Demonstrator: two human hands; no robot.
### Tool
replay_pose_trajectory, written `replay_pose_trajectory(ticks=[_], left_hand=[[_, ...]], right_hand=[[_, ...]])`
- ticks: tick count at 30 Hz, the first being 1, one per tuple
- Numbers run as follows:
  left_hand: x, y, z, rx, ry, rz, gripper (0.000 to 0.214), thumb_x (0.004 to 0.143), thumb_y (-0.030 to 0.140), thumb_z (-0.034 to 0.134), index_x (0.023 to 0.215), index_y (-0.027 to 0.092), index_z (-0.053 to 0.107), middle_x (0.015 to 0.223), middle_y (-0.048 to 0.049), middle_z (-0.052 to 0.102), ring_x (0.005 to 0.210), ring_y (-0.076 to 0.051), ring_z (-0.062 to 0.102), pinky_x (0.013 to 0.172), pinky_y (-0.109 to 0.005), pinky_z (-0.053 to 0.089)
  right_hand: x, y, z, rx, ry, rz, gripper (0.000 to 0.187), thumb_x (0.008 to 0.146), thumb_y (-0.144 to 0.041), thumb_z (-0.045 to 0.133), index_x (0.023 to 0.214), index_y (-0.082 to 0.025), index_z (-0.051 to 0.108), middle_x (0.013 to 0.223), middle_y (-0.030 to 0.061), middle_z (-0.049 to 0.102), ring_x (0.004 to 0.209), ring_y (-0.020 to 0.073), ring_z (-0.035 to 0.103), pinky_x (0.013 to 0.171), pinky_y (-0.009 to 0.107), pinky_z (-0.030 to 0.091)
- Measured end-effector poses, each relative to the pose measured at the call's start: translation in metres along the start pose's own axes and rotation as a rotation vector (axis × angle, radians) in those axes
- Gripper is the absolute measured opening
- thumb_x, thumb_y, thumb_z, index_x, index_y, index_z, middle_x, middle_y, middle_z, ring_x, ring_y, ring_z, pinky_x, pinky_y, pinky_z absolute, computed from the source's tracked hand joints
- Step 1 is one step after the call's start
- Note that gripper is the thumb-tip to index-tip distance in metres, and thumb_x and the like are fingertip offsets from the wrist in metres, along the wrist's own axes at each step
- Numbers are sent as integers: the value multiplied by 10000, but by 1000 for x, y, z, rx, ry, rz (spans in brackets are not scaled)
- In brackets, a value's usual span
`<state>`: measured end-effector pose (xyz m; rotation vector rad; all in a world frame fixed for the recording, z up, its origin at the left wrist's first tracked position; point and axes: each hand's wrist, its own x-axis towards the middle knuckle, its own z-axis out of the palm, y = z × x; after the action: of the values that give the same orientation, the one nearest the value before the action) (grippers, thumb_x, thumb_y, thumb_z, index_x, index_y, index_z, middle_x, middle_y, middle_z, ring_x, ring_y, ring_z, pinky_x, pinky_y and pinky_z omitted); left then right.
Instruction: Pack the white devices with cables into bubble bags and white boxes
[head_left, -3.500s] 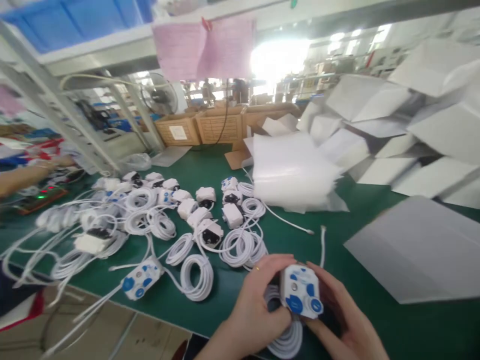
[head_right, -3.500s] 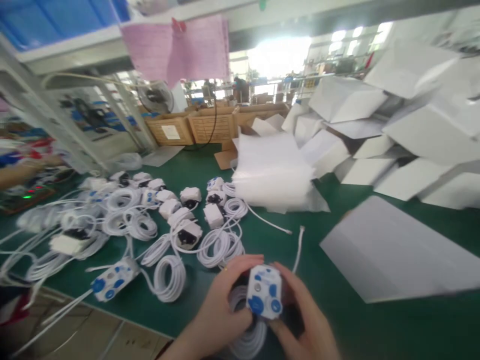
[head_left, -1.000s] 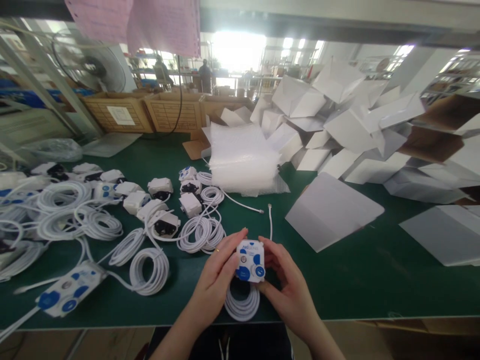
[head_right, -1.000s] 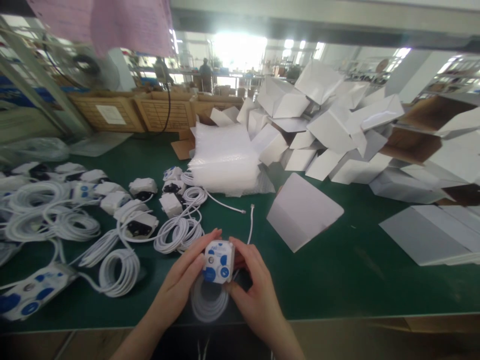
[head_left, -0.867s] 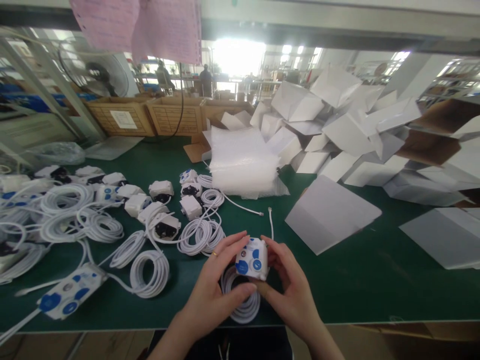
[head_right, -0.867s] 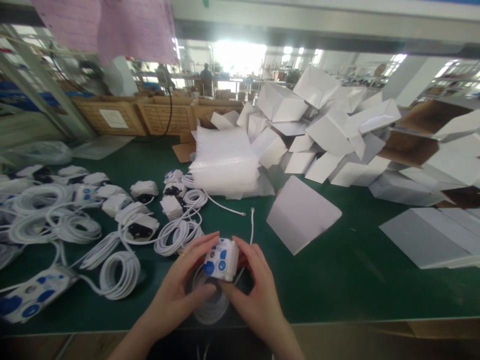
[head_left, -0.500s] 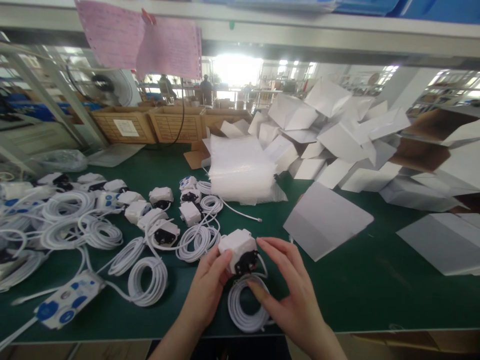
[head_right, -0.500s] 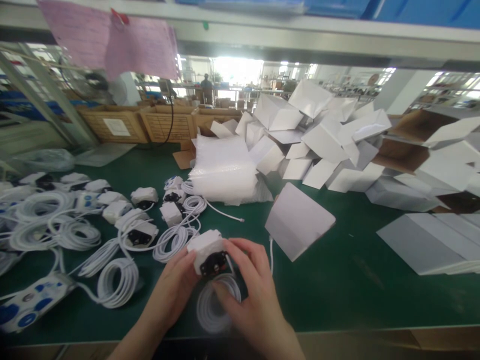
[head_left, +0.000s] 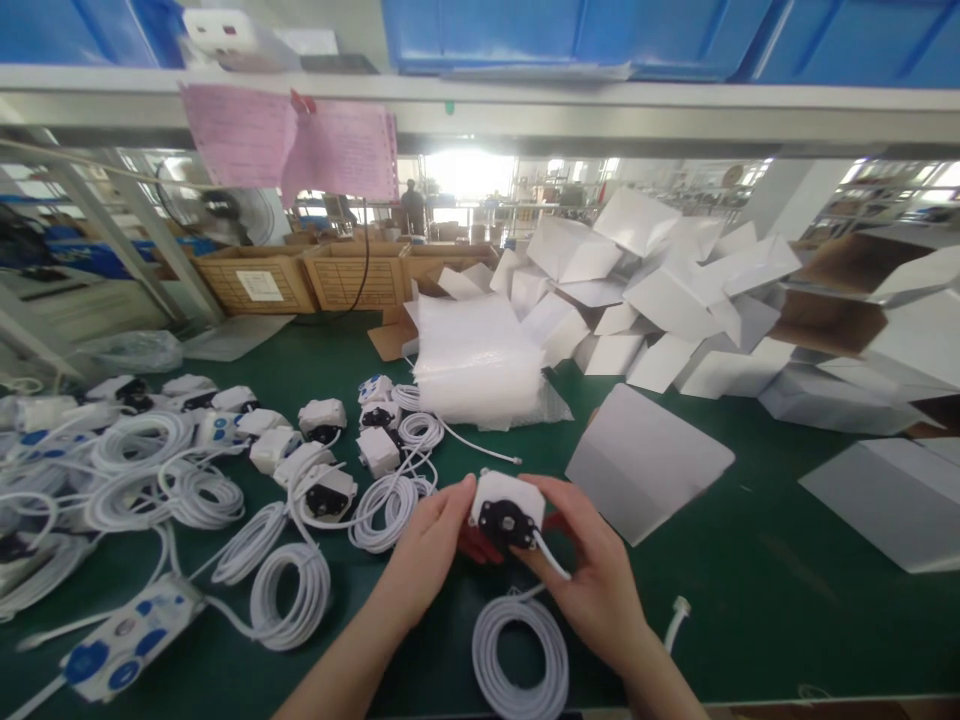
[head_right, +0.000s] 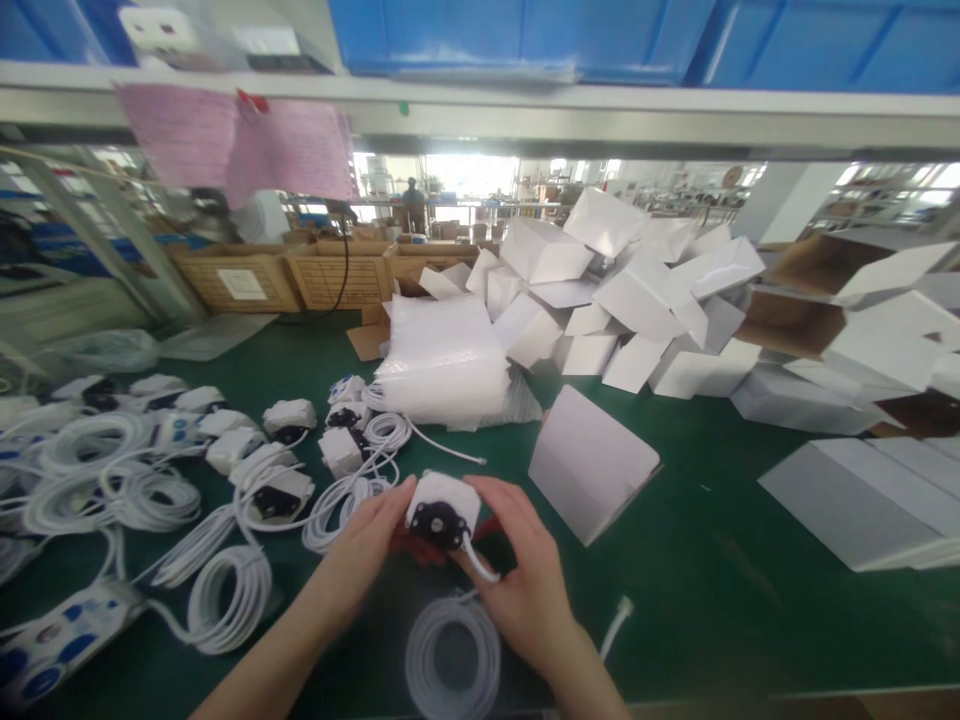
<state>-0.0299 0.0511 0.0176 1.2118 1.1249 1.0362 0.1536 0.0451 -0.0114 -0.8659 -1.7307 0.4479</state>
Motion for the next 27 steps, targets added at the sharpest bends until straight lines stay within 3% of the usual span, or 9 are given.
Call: replay_pose_trajectory(ticks=[5,9,10,12,15,17,20,24,27], left_hand=[[41,48,-29,676,337,576,222,968,338,524,958,184,684,978,-67,724,899,-226,675,818,-326,550],[83,77,-51,923,410,669,254,969,202,477,1044,163,717,1136,-112,695,1127,-285,585,1063,-442,445],[93,80,-56,980,396,662,256,959,181,489,1046,156,729,1152,-120,693,1149,-296,573,1081,-455,431],[112,83,-62,1086,345,626,218,904,150,568,1018,150,754,1124,-123,706,1133,-308,584,1062,-444,453],[131,81,-67,1211,273,568,168,832,112,648,927,159,778,1012,-109,725,1032,-294,633,964,-387,514],[135,81,-67,1266,248,554,173,866,105,616,881,165,778,959,-100,724,976,-275,653,927,-364,521],[128,84,-61,1323,210,554,236,924,95,549,872,168,768,943,-91,723,939,-257,665,907,-351,516],[114,90,-49,1360,176,578,179,941,116,571,965,147,746,1018,-109,711,1013,-276,652,923,-358,505],[115,92,-46,1353,179,588,158,911,119,615,1015,134,732,1136,-139,682,1117,-305,616,947,-370,495]], right_hand=[[27,6,-31,-463,526,-191,452,923,-193,682,1363,-225,584,1299,139,650,1230,343,616,987,528,573],[61,6,-64,-742,773,-410,448,949,-246,661,1383,-188,566,1324,168,638,1273,363,596,1061,549,526],[65,6,-67,-733,759,-424,429,954,-252,655,1371,-190,571,1328,166,639,1273,355,599,1054,528,536],[64,7,-62,-601,580,-304,401,938,-298,679,1315,-192,594,1299,160,657,1193,329,653,976,471,593],[44,13,-37,-179,210,147,453,857,-433,744,1215,-188,612,1145,136,723,960,289,737,809,415,652],[25,18,-22,90,88,422,470,798,-459,776,1153,-190,626,1019,108,757,869,291,752,775,429,657],[7,25,-16,252,36,623,423,738,-403,807,1088,-211,666,968,83,770,853,305,755,758,448,654],[4,29,-28,180,56,584,424,699,-430,835,1027,-193,707,991,95,759,826,296,731,700,412,630],[4,28,-35,200,173,618,466,713,-475,840,1045,-179,703,1016,101,749,845,283,714,749,404,612]])
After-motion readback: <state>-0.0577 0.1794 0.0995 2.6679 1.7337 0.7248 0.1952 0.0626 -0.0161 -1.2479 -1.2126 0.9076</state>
